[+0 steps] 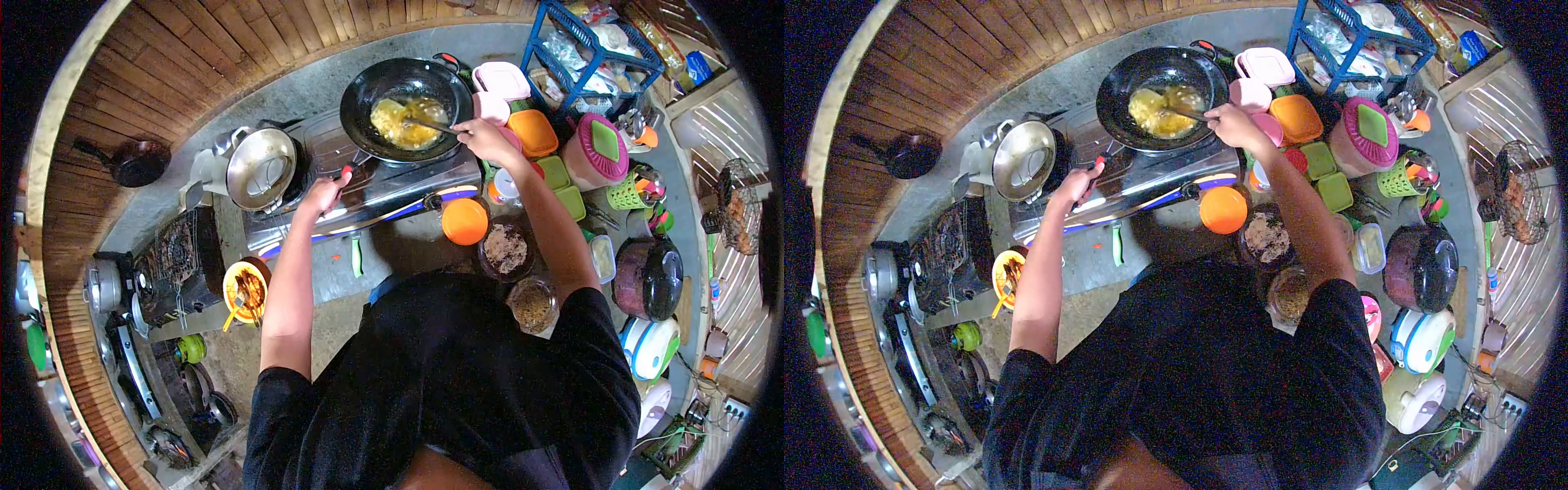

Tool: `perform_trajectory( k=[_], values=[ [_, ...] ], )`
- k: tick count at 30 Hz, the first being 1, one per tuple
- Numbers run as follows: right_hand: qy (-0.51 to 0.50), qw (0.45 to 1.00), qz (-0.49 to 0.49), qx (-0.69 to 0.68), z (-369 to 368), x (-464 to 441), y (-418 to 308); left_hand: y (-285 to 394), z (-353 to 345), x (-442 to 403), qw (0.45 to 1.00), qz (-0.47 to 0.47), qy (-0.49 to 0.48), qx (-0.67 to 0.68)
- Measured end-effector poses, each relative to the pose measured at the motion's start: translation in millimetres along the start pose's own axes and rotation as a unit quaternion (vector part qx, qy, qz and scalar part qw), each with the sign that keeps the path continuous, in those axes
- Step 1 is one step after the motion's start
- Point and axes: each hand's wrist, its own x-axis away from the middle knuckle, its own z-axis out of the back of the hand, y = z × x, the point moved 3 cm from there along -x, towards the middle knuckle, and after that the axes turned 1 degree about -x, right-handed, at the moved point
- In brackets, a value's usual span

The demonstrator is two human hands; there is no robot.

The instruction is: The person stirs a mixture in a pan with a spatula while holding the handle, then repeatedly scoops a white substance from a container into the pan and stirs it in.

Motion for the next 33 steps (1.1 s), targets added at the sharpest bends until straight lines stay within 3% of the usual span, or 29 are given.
perform_trajectory(
  k=[2,6,9,11,13,16,18,19,21,22,24,25,27,31,33],
  values=[
    [-0.045,0.994,-0.029,-0.094,-1.6,1.8,1.0,0.2,-0.3,0.4,1.000,-0.003,0.000,0.005],
    [0.002,0.995,0.019,-0.094,11.4,11.4,-0.6,-2.8,-0.4,-3.2,1.000,-0.012,-0.006,0.014],
    [0.034,0.999,0.005,-0.007,42.1,22.6,-18.7,-3.6,-0.7,-3.7,1.000,-0.004,-0.006,0.018],
    [0.043,0.988,-0.045,0.138,57.2,28.1,-29.4,-3.6,-0.8,-3.1,1.000,-0.007,-0.005,0.021],
    [0.089,0.985,-0.014,0.149,64.9,31.5,-32.2,-3.3,-0.8,-2.9,1.000,-0.010,-0.003,0.024],
    [0.079,0.973,-0.055,0.210,72.7,32.3,-16.6,-3.6,-0.9,-3.2,1.000,-0.011,-0.004,0.026],
    [-0.021,0.960,-0.119,0.253,77.2,32.9,-11.2,-4.0,-1.3,-3.8,1.000,-0.014,0.002,0.025],
    [-0.022,0.960,-0.118,0.254,78.2,35.4,-4.2,-3.3,-1.7,-2.6,1.000,-0.014,0.002,0.026],
    [0.019,0.988,0.032,0.149,74.9,38.7,2.7,0.0,-1.0,0.6,1.000,-0.016,0.002,0.024],
    [0.018,0.988,0.032,0.149,71.2,35.6,7.3,-1.1,-1.0,0.1,1.000,-0.016,0.002,0.025],
    [-0.100,0.994,0.016,0.042,57.8,28.3,17.4,-1.6,-0.6,-1.6,0.999,-0.020,-0.014,0.031],
    [-0.100,0.994,0.016,0.042,47.3,28.4,24.2,-0.8,-0.9,-1.0,0.999,-0.020,-0.014,0.031],
    [-0.091,0.991,0.036,-0.092,27.9,26.4,34.1,1.6,-0.5,1.8,0.999,-0.021,-0.005,0.026],
    [-0.082,0.985,0.032,-0.146,27.1,23.8,15.2,0.0,-0.9,-0.2,1.000,-0.013,-0.003,0.027],
    [-0.003,0.989,0.005,-0.151,33.8,22.1,8.5,-3.0,-1.7,-5.0,1.000,-0.008,0.008,0.019]
  ],
)
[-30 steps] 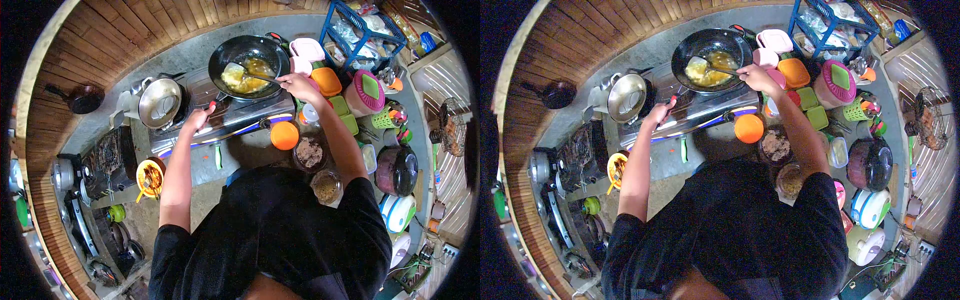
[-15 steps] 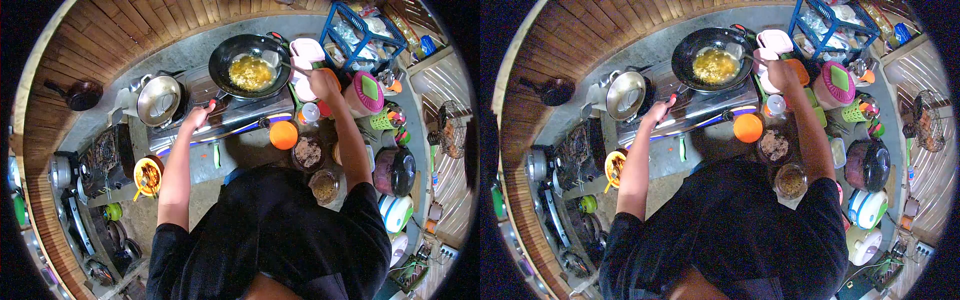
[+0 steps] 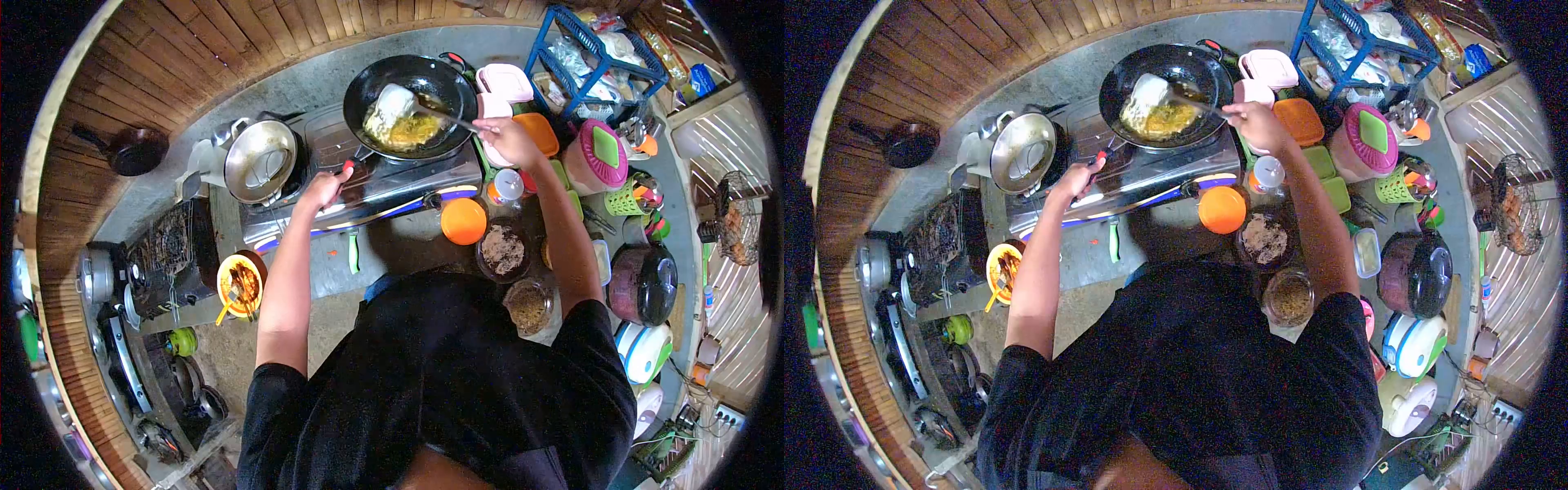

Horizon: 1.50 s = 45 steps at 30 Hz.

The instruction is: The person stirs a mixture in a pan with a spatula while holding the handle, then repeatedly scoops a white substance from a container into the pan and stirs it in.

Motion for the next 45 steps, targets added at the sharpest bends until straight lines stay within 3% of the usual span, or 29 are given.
perform_trajectory(
  k=[1,3,6,10,12,13,15,18,20,22,26,28,35,39,41,45],
  values=[
    [0.001,1.000,0.000,0.000,0.6,-0.8,-4.4,-0.3,0.2,-0.2,1.000,0.000,0.000,-0.001],
    [0.109,0.976,0.043,0.183,8.0,-2.1,-17.1,-0.5,0.2,-0.3,1.000,-0.010,-0.009,-0.001],
    [0.136,0.957,0.021,0.257,10.1,-2.9,-41.1,-1.6,0.1,-1.5,1.000,-0.009,-0.014,0.007],
    [0.126,0.940,0.007,0.317,4.3,-7.6,-24.2,5.4,0.6,7.1,1.000,-0.009,-0.013,0.009],
    [0.036,0.939,-0.063,0.337,-3.0,-7.4,-12.2,7.5,0.9,9.9,1.000,-0.013,-0.007,0.011],
    [0.036,0.939,-0.063,0.337,-7.0,-8.1,-7.5,6.1,0.9,8.6,1.000,-0.013,-0.007,0.012],
    [0.031,0.977,0.025,0.212,-14.0,-9.4,-2.2,3.9,0.6,5.7,1.000,-0.007,-0.005,-0.001],
    [-0.036,0.994,-0.016,0.106,-17.0,-4.8,-11.6,1.1,1.1,2.0,1.000,-0.014,-0.013,-0.011],
    [-0.048,0.992,-0.042,0.105,-16.9,-3.3,-14.4,3.0,0.5,3.6,1.000,-0.009,-0.007,-0.013],
    [-0.049,0.996,-0.075,-0.018,-18.8,-4.4,-2.0,2.6,1.3,3.9,1.000,-0.004,-0.001,-0.014],
    [0.010,1.000,-0.007,-0.028,-7.7,-2.2,-1.0,2.3,1.5,3.8,1.000,-0.004,-0.013,-0.010],
    [0.064,0.988,0.008,0.143,6.7,1.6,-11.7,3.5,0.8,4.1,1.000,-0.006,-0.013,-0.012],
    [0.092,0.939,-0.039,0.328,21.2,8.0,-15.1,2.9,0.7,3.0,1.000,0.002,-0.010,0.003],
    [0.032,0.954,-0.072,0.288,20.4,12.1,-2.0,4.5,0.4,5.9,1.000,-0.005,-0.010,0.006],
    [-0.013,0.982,0.002,0.188,11.9,11.2,11.5,4.4,0.5,6.4,1.000,-0.007,-0.010,0.005],
    [-0.063,0.995,0.000,0.081,-6.3,12.7,14.3,1.0,-0.1,3.6,1.000,-0.006,-0.007,0.012]
  ],
)
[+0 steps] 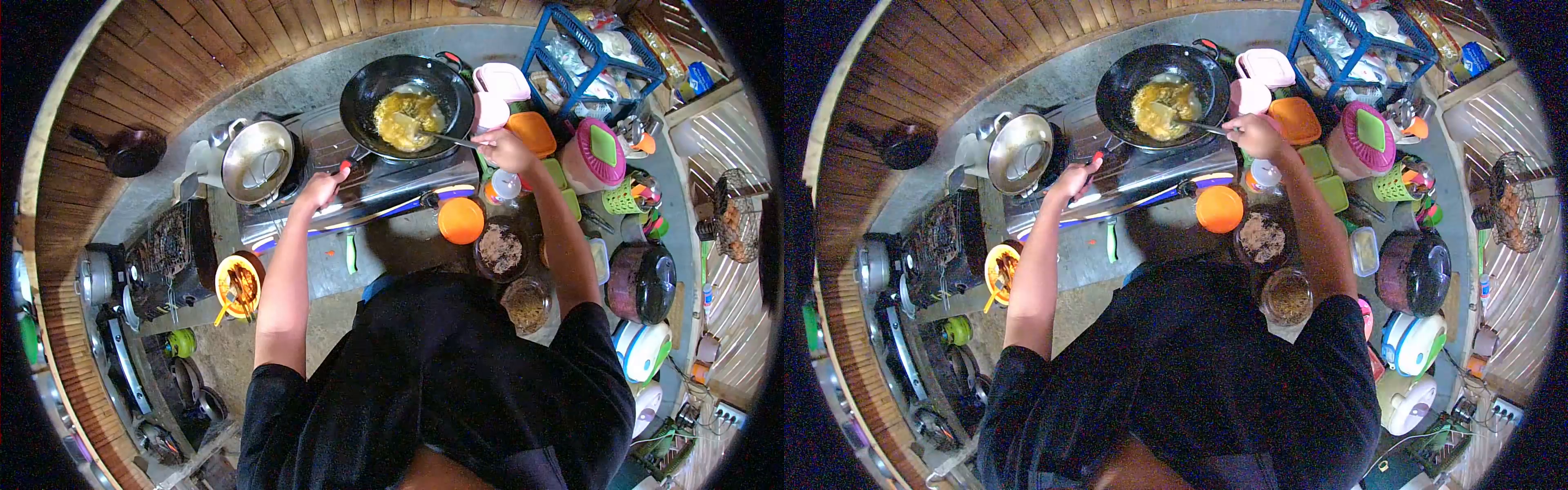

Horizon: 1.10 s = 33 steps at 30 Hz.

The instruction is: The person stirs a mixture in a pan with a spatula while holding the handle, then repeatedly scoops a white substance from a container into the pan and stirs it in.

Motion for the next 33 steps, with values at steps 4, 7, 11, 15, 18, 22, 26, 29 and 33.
perform_trajectory(
  k=[4,7,11,15,18,22,26,29,33],
  values=[
    [0.009,0.998,-0.037,-0.055,-2.1,-2.0,-16.7,3.0,-0.5,3.6,1.000,0.006,0.004,0.008],
    [0.088,0.995,-0.037,0.033,6.7,-5.2,-24.8,2.9,-0.9,3.8,1.000,0.017,-0.007,0.001],
    [0.166,0.966,-0.036,0.197,25.0,-6.9,-51.2,1.9,-1.2,2.8,1.000,0.005,0.001,0.018],
    [0.191,0.942,0.020,0.277,21.6,-22.5,-22.4,-0.4,-0.9,-0.9,1.000,0.009,-0.006,0.021],
    [0.118,0.937,-0.057,0.323,12.6,-34.3,-23.5,1.3,-0.3,1.2,1.000,0.007,-0.014,0.026],
    [0.070,0.979,-0.032,0.189,-10.2,-44.1,-24.9,3.3,-1.4,3.7,1.000,0.000,-0.004,0.012],
    [0.078,0.988,-0.020,0.135,-11.7,-34.0,-54.0,1.5,-1.4,2.2,1.000,-0.001,0.005,0.014],
    [0.111,0.981,0.001,0.157,0.6,-10.4,-81.7,1.3,-0.9,1.8,1.000,0.007,-0.001,0.013],
    [0.157,0.961,0.055,0.221,17.1,32.9,-103.9,-6.4,-2.7,-7.7,0.999,-0.012,0.026,-0.026]
  ],
)
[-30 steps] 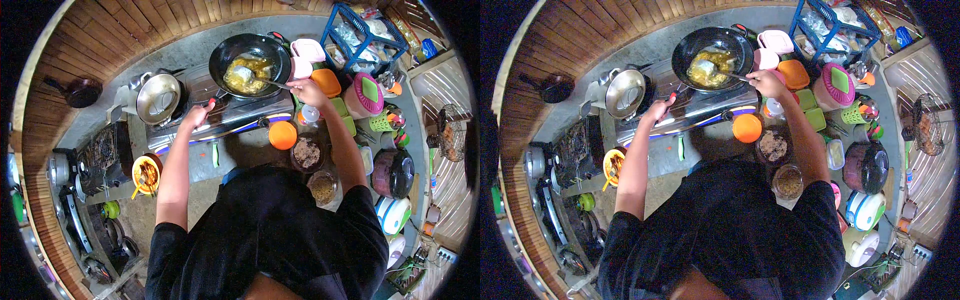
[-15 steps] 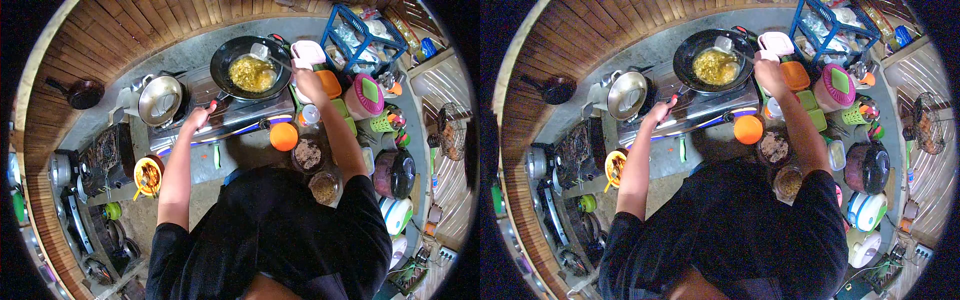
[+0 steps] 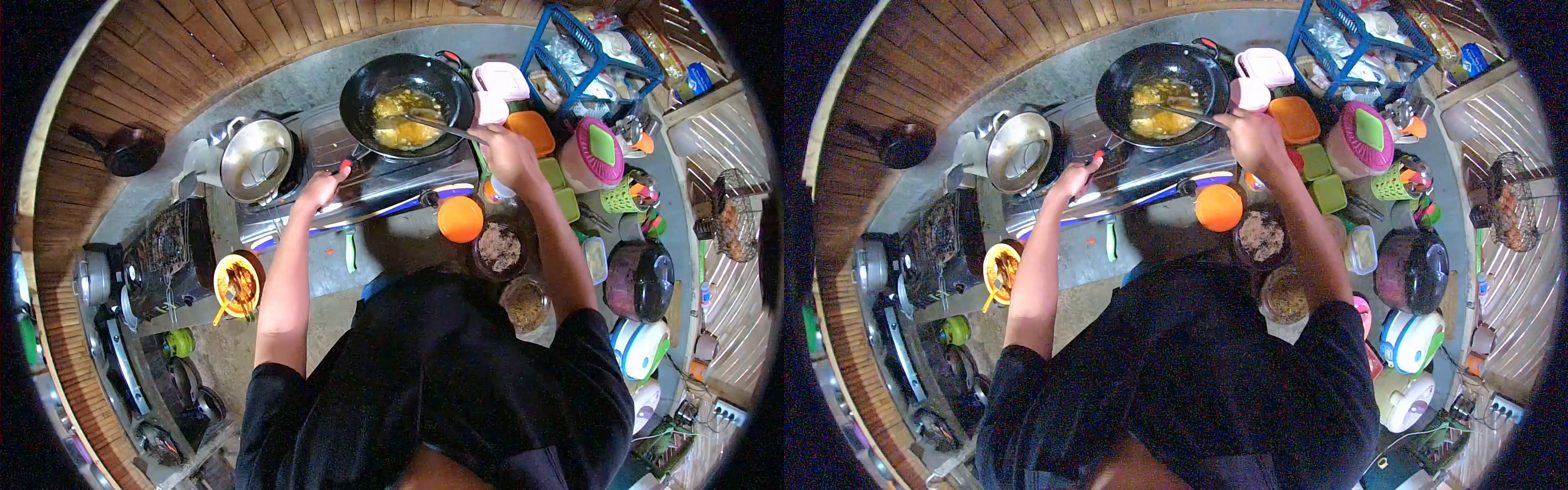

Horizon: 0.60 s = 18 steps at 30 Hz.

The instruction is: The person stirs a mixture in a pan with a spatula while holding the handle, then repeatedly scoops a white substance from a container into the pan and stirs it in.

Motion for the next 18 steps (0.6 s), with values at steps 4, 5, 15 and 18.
perform_trajectory(
  k=[4,5,15,18],
  values=[
    [-0.062,0.989,-0.093,0.098,39.1,32.9,-13.4,0.6,1.1,0.4,1.000,0.011,-0.019,-0.020],
    [-0.066,0.989,-0.093,0.099,47.1,38.7,-16.3,2.8,2.1,2.2,0.999,0.002,-0.030,-0.025],
    [-0.115,0.984,-0.079,0.107,-9.3,32.2,-48.3,-12.2,-2.2,-16.3,0.993,0.002,0.017,-0.116],
    [-0.076,0.991,-0.058,0.095,-48.1,15.8,-63.3,-8.8,-3.0,-10.5,0.996,0.019,-0.037,-0.083]
  ],
)
